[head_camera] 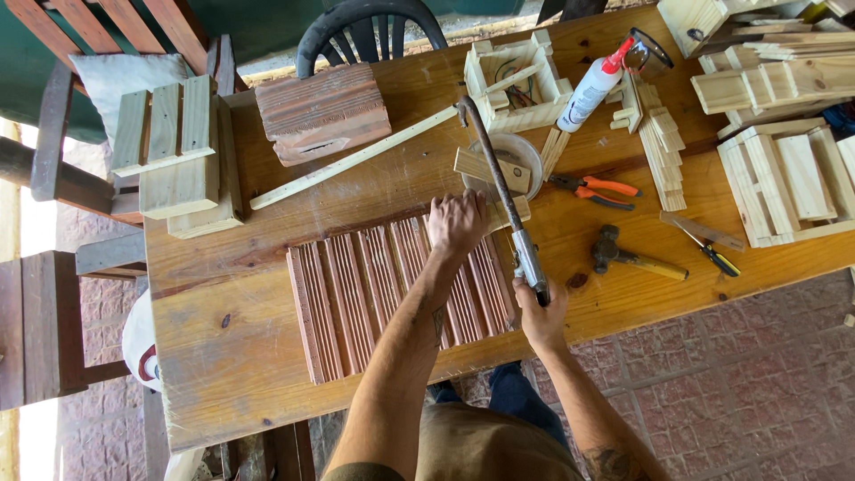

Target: The person uses a hand saw to cut a small wooden block on a workbench. They hold the block with their left hand and saw with their right hand, repeating the cutting motion throughout the clip.

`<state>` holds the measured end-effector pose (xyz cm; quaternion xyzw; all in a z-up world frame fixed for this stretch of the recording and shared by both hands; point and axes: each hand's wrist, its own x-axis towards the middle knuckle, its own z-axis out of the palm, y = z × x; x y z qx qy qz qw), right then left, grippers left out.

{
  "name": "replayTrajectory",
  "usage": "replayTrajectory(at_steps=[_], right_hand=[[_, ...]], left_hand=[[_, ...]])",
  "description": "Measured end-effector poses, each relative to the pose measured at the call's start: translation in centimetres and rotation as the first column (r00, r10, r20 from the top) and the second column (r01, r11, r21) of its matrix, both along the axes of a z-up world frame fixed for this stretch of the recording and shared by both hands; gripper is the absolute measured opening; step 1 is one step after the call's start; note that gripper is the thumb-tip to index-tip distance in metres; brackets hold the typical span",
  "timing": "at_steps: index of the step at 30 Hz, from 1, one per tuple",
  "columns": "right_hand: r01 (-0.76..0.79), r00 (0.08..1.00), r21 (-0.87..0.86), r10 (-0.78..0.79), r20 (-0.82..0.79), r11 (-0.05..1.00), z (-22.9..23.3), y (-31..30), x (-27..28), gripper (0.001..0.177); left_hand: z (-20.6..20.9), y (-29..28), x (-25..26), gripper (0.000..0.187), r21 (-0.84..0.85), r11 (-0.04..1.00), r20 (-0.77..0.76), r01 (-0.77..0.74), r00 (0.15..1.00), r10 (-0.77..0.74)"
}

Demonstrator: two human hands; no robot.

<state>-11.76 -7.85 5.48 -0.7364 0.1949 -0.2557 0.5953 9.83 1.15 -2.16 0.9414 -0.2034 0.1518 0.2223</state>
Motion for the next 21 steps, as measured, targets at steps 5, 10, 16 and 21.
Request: replayTrajectory(at_steps=[5,10,16,21], right_hand=[[0.013,0.999,-0.044,-0.014,-0.033,0.999,-2.5,-1.6,-0.2,0.040],[0.029,0.999,-0.004,-0.029,-0.039,1.000,-2.5,-1.5,-0.2,0.040],[0.037,0.998,0.004,-0.036,-0.054,0.999,-5.1,-2.2,0.2,0.040],[0.027,0.998,-0.016,-0.028,-0.065,1.000,-2.4,-1.8,-0.2,0.043]], left_hand=[[4.3,1.3,-0.6,0.064,0.101,0.992,-0.261,-0.070,0.961,0.094],[1.2,0.5,0.2,0.071,0.143,0.987,-0.274,-0.073,0.955,0.111],[0.6,0.4,0.2,0.072,0.063,0.993,-0.218,-0.096,0.970,0.107],[1.2,-0.2,-0.2,0.069,0.029,0.986,-0.163,-0.164,0.972,0.167]])
